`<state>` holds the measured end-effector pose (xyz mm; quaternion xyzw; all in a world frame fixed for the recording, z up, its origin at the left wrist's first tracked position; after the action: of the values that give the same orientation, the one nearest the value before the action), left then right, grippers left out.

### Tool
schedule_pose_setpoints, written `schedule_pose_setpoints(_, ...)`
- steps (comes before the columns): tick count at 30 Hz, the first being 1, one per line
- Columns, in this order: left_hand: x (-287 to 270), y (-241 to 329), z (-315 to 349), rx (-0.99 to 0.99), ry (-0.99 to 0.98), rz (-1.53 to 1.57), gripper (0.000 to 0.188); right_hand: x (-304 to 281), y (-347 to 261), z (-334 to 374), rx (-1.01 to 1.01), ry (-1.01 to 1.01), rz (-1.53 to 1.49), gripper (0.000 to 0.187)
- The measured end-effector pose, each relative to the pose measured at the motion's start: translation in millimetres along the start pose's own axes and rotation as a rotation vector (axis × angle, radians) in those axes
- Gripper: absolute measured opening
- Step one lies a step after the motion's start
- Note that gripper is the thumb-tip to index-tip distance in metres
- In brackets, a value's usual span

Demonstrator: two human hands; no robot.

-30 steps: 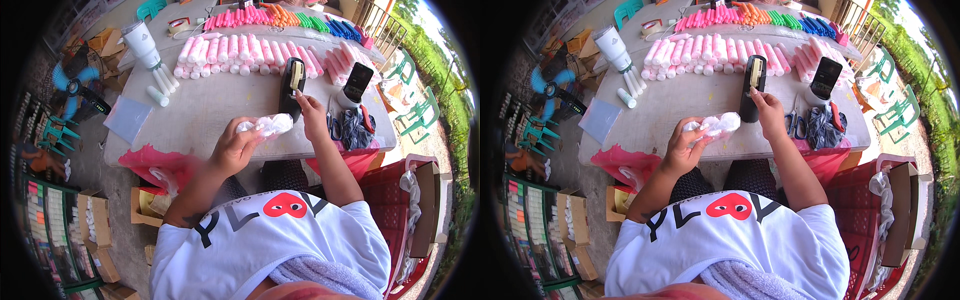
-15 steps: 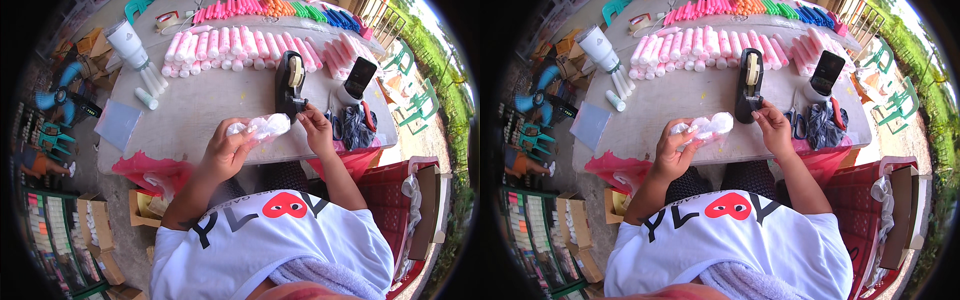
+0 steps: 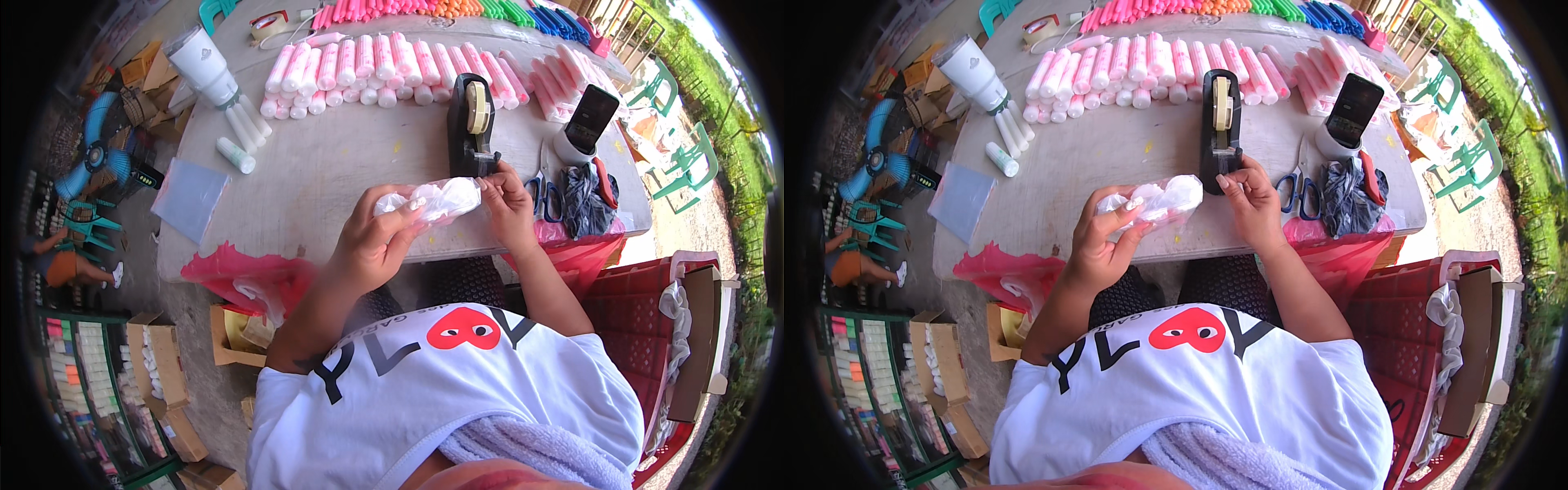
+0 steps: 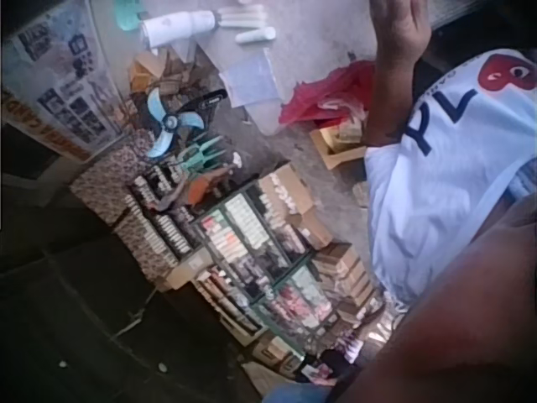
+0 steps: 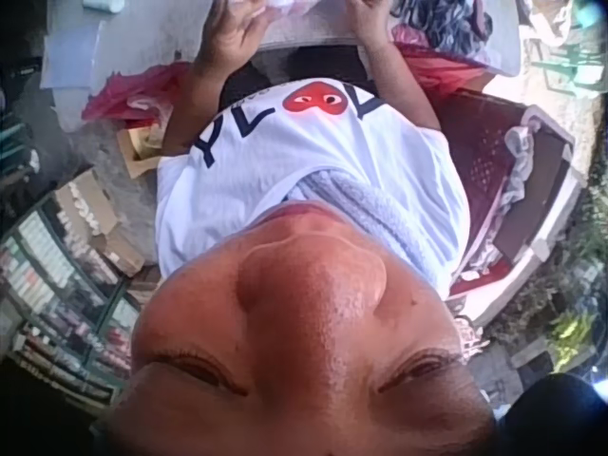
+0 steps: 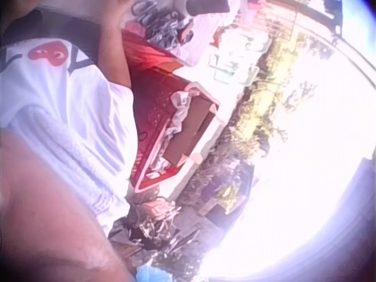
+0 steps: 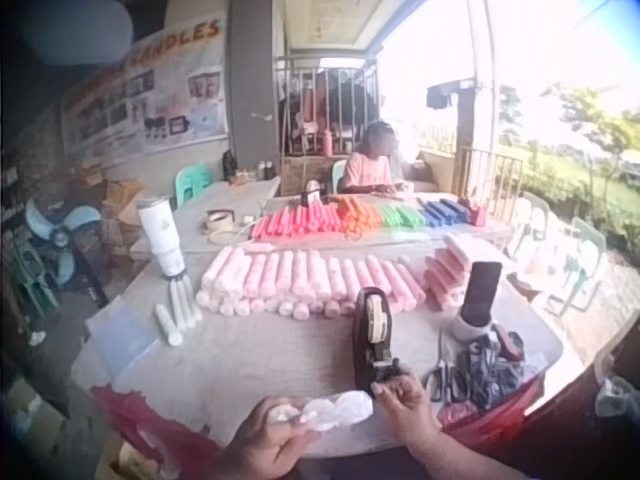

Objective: The person packs pink and white cylindrical candles into clear plastic bags at a table. They place several candles into each bag, fold the top, and seal it using a handheld heat sealer. The person repeats this process for multiple bags, stacking the sealed packages on the table.

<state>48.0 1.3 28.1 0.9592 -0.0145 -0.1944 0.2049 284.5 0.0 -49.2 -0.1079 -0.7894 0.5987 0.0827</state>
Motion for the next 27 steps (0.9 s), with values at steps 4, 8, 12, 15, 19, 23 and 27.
schedule_pose_setpoints(4,-0.2,-0.5,-1.9,-0.016,0.006,-0.009,0.042,-49.6,15.7,-8.1,0.15,-0.2,-0.26,0.002)
schedule_pose_setpoints(8,-0.3,-1.1,4.3,-0.005,-0.029,-0.031,0.044,-29.5,-43.0,-1.4,-0.081,-0.081,0.051,0.005)
schedule_pose_setpoints(12,1.9,-1.6,3.0,0.008,-0.025,-0.027,0.045,-11.9,-103.6,-4.4,-0.025,-0.356,-0.131,0.007)
schedule_pose_setpoints(15,1.8,-1.4,1.5,0.018,-0.024,-0.036,0.045,-1.8,-133.1,-16.5,-0.015,-0.582,-0.038,0.013)
schedule_pose_setpoints(19,2.3,1.0,2.0,0.018,-0.021,-0.044,0.045,9.9,-154.5,-30.9,0.101,-0.674,0.373,0.028)
schedule_pose_setpoints(23,3.4,0.4,3.2,0.0,-0.012,-0.057,0.045,7.6,-154.1,-32.6,0.193,-0.649,0.651,0.036)
schedule_pose_setpoints(27,2.9,-4.7,1.4,-0.024,-0.003,-0.049,0.042,5.9,-127.8,-21.6,0.415,-0.504,0.458,0.052)
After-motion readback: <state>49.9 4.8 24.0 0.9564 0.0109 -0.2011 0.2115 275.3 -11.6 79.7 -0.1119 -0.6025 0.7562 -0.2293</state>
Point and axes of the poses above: each hand's wrist, its own z-axis away from the middle knuckle, its own x-axis out of the palm, y = z × x, the point moved 1 cm from there along -z, towards the middle knuckle, and after that the axes turned 5 degrees about x, right-handed, at the moved point
